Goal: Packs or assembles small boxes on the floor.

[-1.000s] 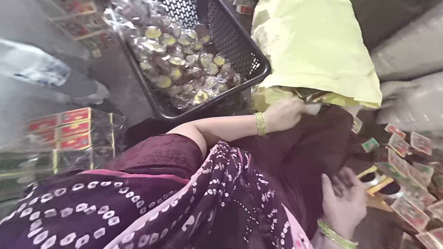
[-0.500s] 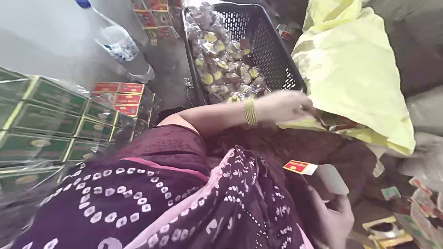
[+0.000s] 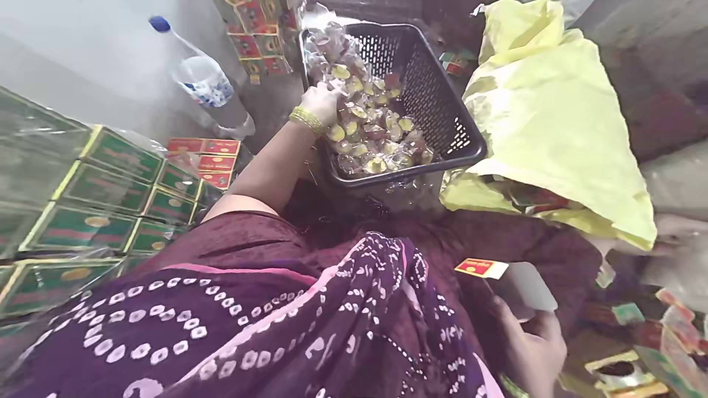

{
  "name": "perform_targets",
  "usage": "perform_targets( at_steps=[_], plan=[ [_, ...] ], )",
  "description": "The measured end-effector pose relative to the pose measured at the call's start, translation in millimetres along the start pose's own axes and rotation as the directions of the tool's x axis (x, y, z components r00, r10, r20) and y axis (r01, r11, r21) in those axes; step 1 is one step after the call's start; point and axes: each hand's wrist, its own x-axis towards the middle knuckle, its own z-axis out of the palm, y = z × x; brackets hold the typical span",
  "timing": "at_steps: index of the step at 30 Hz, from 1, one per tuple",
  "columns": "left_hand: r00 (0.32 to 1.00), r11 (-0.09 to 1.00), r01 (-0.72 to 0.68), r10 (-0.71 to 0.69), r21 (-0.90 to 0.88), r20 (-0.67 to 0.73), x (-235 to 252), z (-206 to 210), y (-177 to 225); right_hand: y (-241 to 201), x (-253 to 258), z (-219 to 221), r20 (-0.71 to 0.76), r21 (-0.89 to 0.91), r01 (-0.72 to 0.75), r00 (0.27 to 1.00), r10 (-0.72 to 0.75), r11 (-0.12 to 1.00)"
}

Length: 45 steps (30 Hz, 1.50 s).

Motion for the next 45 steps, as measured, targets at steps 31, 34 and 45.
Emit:
perform_targets(
  at_steps=[31, 34, 45],
  plan=[
    [0.445, 0.111, -0.585, 0.872, -0.803, -0.203, -158.3, -1.3, 181.9, 0.7, 6.0, -7.4, 0.039, -0.161, 0.134, 0.991, -0.129, 0.978],
    [0.220, 0.012, -0.718, 0.953, -0.696, -0.210, -208.3, 14.8, 223.6, -8.7, 3.8, -7.6, 0.108, 0.012, 0.045, 0.993, -0.046, 0.999],
    [0.022, -0.139, -0.802, 0.965, -0.581, -0.261, -225.5, 63.8, 276.0, -13.2, -1.2, -11.3, -0.083, -0.304, 0.190, 0.971, -0.225, 0.934]
  ],
)
